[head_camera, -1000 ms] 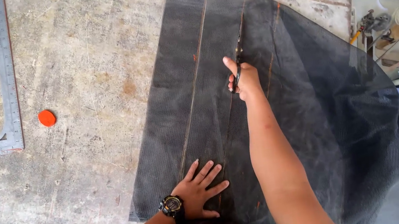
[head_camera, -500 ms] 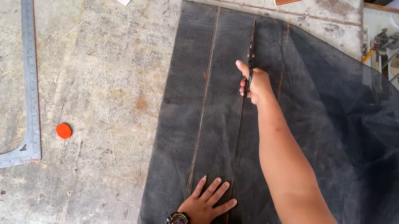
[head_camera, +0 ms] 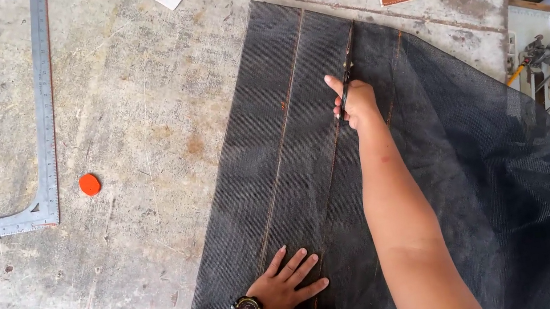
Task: The person uses a set square and a marker to draw straight lines on a large piece of black mesh fabric laid on a table. They then use scissors to cut the fabric along the marked lines into strips.
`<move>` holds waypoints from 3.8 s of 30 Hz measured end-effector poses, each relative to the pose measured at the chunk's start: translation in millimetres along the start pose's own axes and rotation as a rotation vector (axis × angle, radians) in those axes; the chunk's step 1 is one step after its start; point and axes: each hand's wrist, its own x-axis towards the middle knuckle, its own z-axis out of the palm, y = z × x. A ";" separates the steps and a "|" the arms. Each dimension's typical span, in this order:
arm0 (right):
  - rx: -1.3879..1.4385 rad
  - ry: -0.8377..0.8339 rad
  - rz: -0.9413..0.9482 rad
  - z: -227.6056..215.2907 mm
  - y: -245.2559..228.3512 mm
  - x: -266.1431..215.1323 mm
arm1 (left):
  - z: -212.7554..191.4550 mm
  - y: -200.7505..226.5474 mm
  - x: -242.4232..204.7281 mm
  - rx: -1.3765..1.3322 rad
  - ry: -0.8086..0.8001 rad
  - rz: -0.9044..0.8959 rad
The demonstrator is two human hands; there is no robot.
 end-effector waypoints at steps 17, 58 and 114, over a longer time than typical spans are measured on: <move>0.309 -0.083 -0.048 -1.2 34.9 -18.8 | 2.0 2.0 0.0 0.189 -0.001 0.006; 0.077 -0.115 0.024 -130.5 495.9 -475.5 | 16.9 37.7 15.7 0.169 -0.238 -0.258; 0.159 0.003 -0.044 -113.4 429.1 -393.1 | 67.5 59.2 72.3 0.351 0.452 -0.132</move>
